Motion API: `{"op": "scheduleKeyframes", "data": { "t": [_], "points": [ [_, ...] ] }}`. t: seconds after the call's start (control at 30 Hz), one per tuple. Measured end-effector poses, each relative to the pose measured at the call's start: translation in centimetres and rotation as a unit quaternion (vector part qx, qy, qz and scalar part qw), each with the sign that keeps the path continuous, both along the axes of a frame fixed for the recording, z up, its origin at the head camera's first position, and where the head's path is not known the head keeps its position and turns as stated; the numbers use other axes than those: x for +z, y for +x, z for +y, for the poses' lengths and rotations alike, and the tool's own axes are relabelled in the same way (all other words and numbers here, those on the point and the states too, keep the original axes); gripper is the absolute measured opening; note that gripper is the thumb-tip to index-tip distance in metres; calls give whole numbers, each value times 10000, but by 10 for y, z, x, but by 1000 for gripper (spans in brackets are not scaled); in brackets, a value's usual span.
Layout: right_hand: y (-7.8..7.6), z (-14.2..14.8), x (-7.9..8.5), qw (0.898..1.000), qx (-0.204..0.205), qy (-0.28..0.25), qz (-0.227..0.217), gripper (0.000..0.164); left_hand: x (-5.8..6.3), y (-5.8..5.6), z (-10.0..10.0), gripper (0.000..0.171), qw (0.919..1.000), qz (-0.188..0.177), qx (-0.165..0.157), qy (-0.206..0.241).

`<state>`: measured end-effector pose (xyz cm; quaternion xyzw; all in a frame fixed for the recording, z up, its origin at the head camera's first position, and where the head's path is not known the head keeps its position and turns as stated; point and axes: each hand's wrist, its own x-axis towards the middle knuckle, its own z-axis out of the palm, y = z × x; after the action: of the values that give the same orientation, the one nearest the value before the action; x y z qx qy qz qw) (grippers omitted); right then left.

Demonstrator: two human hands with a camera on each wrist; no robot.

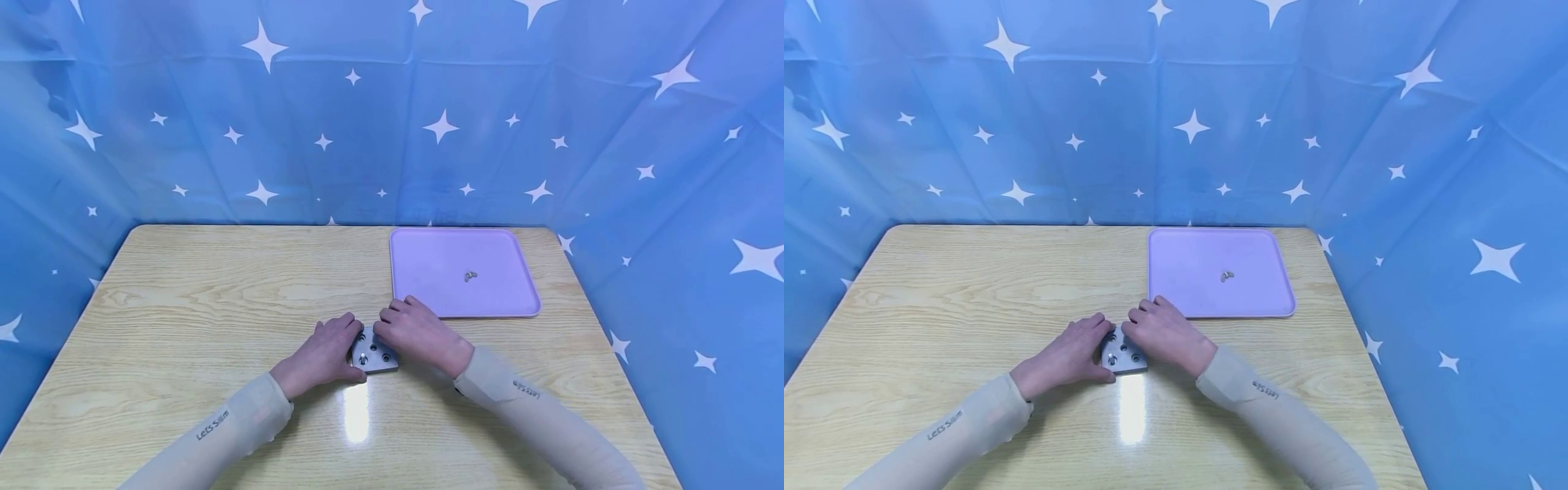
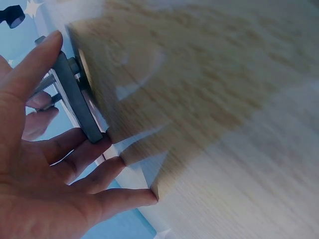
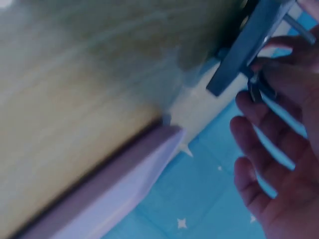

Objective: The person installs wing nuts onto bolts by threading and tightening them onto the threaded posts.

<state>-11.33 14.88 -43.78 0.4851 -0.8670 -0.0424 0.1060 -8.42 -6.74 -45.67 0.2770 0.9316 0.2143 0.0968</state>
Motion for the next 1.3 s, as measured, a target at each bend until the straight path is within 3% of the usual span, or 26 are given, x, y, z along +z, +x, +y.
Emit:
{"op": "scheduleKeyframes", "data": {
  "t": [0.33, 0.47, 0.53, 0.67, 0.77, 0.87, 1.0, 1.3],
  "points": [
    [8, -11, -8, 9919, -913, -776, -417, 14, 0, 0, 0, 68, 10000, -21, 27, -38],
    [9, -11, -8, 9895, -1062, -808, -557, 16, 0, 1, 0, 68, 10000, 25, 0, -2],
    [10, -9, -5, 9895, -1077, -731, -630, 26, 0, 1, 0, 68, 10000, 65, -21, -2],
    [7, -1, 5, 9926, -660, -422, -927, 46, 0, 0, 0, 67, 10000, 86, -33, -6],
    [2, 6, 12, 9950, -41, -46, -999, 41, -1, 0, 0, 67, 10000, 68, -34, -10],
    [-2, 10, 15, 9962, 359, 312, -730, 37, -1, -1, 0, 67, 10000, 58, -37, 1],
    [-5, 12, 15, 9972, 408, 433, -463, 33, -1, -1, 0, 68, 10000, 44, -28, 0],
    [-7, 8, 12, 9977, 280, 275, -548, 17, 0, -1, -1, 69, 10000, -5, -35, -10]
  ]
}}
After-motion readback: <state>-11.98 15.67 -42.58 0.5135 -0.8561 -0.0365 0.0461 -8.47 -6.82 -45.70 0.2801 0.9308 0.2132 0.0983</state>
